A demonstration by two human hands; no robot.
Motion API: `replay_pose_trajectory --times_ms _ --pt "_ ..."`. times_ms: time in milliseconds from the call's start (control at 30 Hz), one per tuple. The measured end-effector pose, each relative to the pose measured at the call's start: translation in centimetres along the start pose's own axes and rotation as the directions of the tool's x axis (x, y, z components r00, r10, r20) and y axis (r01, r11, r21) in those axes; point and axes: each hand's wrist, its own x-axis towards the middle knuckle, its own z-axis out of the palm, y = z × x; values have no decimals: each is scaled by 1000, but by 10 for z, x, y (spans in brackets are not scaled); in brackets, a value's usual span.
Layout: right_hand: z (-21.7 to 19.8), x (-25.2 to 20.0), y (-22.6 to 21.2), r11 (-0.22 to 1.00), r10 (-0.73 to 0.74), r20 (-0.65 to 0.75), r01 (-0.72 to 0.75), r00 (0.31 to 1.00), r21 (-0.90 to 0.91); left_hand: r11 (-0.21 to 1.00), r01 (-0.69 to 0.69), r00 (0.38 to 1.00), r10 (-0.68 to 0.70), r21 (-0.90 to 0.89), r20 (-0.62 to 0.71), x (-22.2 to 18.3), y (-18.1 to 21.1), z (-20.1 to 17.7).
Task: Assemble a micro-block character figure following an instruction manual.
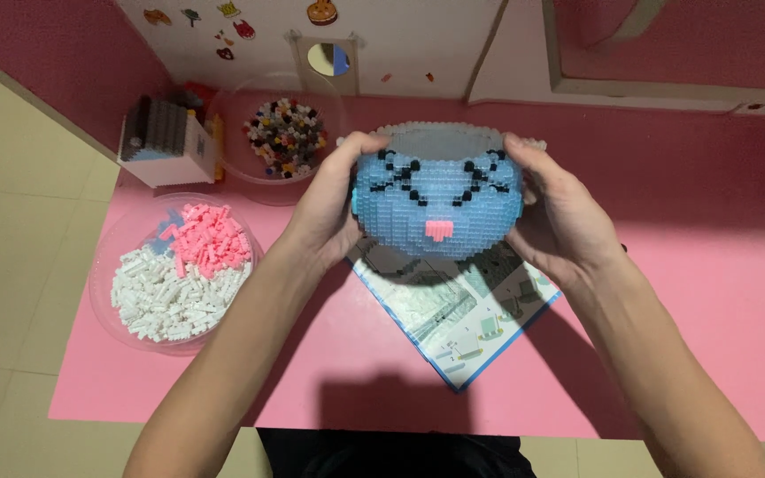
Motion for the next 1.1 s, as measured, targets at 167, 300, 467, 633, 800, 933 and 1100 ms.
replay_pose_trajectory --times_ms 167,300,467,633,800,933,1100 --pt "3 -12 -1 994 -33 -76 24 997 -111 999 -42 999 41 22 26 -5 -12 -3" --pt "-15 -18 13 995 -56 -65 50 996 -81 990 -87 993 94 107 -66 -18 -19 8" --pt "-14 -36 23 998 -45 -126 38 991 -57 975 -188 979 196 121 -58 -35 -26 16" --pt "-34 -46 29 997 16 -170 -29 985 -72 988 -132 989 137 81 -57 -55 -17 28" --pt "-26 -58 22 996 -41 -51 37 998 -77 955 -235 972 234 182 25 -68 -24 26" --pt "-22 -69 19 931 -203 67 214 977 -297 814 -435 900 404 385 163 -88 -30 29" --pt "-33 -83 29 859 -314 199 367 928 -358 747 -553 832 468 368 300 -108 -42 23"
